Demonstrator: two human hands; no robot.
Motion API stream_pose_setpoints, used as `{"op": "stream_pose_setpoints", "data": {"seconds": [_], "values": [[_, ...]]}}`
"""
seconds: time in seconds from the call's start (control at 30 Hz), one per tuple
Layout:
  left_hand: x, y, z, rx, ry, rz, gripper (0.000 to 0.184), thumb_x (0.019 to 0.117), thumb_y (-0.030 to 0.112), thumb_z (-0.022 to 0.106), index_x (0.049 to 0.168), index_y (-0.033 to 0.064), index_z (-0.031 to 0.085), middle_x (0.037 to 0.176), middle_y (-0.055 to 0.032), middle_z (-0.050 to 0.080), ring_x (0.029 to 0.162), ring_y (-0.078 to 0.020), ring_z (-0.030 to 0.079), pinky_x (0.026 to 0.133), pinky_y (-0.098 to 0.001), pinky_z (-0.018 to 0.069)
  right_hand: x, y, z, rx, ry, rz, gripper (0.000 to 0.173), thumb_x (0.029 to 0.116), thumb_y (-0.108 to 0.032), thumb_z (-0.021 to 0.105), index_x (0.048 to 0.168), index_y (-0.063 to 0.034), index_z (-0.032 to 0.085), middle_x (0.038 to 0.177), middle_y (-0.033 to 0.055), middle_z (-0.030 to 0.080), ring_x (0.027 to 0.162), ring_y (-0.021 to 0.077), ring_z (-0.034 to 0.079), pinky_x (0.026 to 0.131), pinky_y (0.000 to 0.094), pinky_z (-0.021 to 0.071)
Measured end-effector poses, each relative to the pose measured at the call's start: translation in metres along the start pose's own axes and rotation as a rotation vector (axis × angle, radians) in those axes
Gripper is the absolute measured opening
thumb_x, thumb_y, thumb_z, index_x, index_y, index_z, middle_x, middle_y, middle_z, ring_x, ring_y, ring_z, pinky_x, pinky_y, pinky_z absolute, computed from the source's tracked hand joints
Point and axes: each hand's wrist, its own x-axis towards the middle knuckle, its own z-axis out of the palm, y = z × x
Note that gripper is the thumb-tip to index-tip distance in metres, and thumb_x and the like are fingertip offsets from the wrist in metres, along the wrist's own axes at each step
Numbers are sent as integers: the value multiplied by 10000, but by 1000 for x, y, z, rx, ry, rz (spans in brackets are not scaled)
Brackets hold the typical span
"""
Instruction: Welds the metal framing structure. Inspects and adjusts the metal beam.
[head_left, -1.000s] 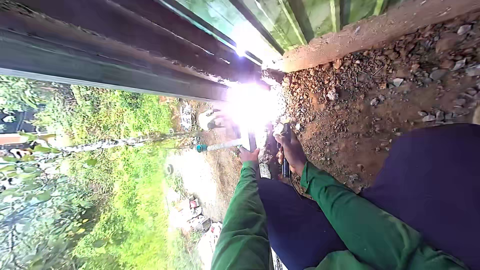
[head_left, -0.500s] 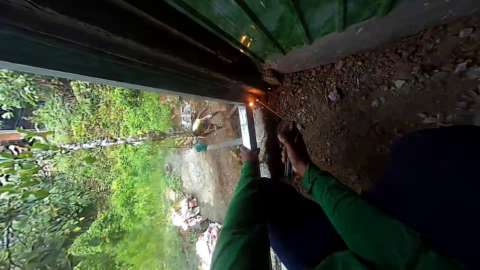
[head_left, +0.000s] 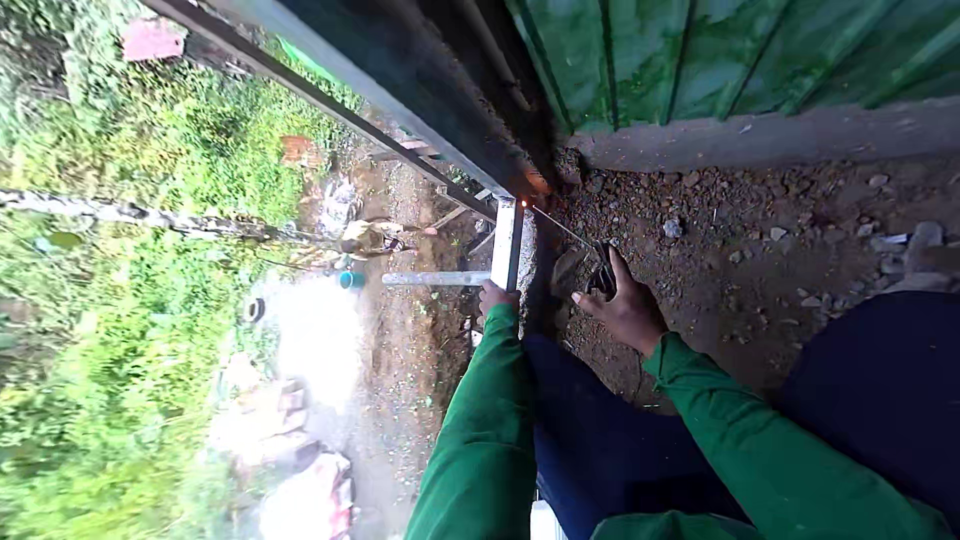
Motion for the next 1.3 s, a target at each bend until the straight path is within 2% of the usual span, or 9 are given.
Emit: {"op": "stream_pose_setpoints", "data": {"seconds": [0.1,0.2,0.3,0.4,0.5,0.8,0.9,1.0,1.3], "values": [[-3,-2,-5,-21,-1,11,955,751,422,881,1522,107,414,1416,-277,558,1259,-477,585,962,-703,498,-9,-10,0,-155,26,-92,1082,837,-560,788,1658,-178,196,1132,211,703,930,364,695,860,591,554],[-12,2,-11,-38,-3,-7,913,767,409,866,1523,136,433,1448,-260,537,1309,-470,547,991,-743,446,-11,-21,-1,-319,29,-192,1050,839,-567,779,1654,-199,228,1178,206,700,947,376,700,842,600,557],[-12,0,-10,-50,-3,-19,895,775,391,849,1531,158,430,1474,-244,515,1331,-471,522,1008,-756,419,-5,-33,-5,-534,-18,-277,1012,860,-585,748,1658,-280,206,1204,188,685,930,380,703,807,605,563],[-1,-4,-1,-71,16,-18,890,776,402,848,1531,174,437,1486,-250,508,1338,-506,503,1010,-827,351,6,-36,-10,-735,11,-417,965,874,-597,717,1651,-281,242,1168,183,689,868,370,712,738,585,579],[3,-7,0,-75,-4,-17,857,785,378,847,1523,184,458,1494,-253,503,1307,-511,529,971,-816,393,15,-35,-15,-874,16,-468,935,895,-594,696,1653,-306,231,1153,183,678,842,364,709,702,567,580],[2,-8,-5,-104,-31,-2,850,790,352,847,1522,174,452,1485,-272,496,1294,-519,534,970,-810,397,23,-32,11,-922,69,-501,906,889,-564,712,1641,-315,272,1146,172,686,821,352,714,690,550,582],[2,-10,-5,-124,-37,10,848,798,344,844,1531,181,449,1496,-270,492,1325,-519,511,1001,-820,367,25,-30,17,-944,68,-482,890,902,-568,694,1641,-312,271,1168,165,681,862,346,717,719,536,586],[-1,-11,-8,-101,-32,38,835,795,319,830,1518,149,451,1461,-276,516,1285,-520,541,964,-785,432,28,-29,20,-933,82,-472,884,901,-582,686,1638,-309,282,1157,172,691,869,353,719,734,546,588],[7,-10,-1,-78,-35,23,815,806,310,818,1519,180,446,1472,-255,513,1297,-514,531,982,-786,410,32,-32,23,-951,81,-413,911,894,-615,674,1645,-322,251,1164,160,687,873,338,717,748,526,586]]}}
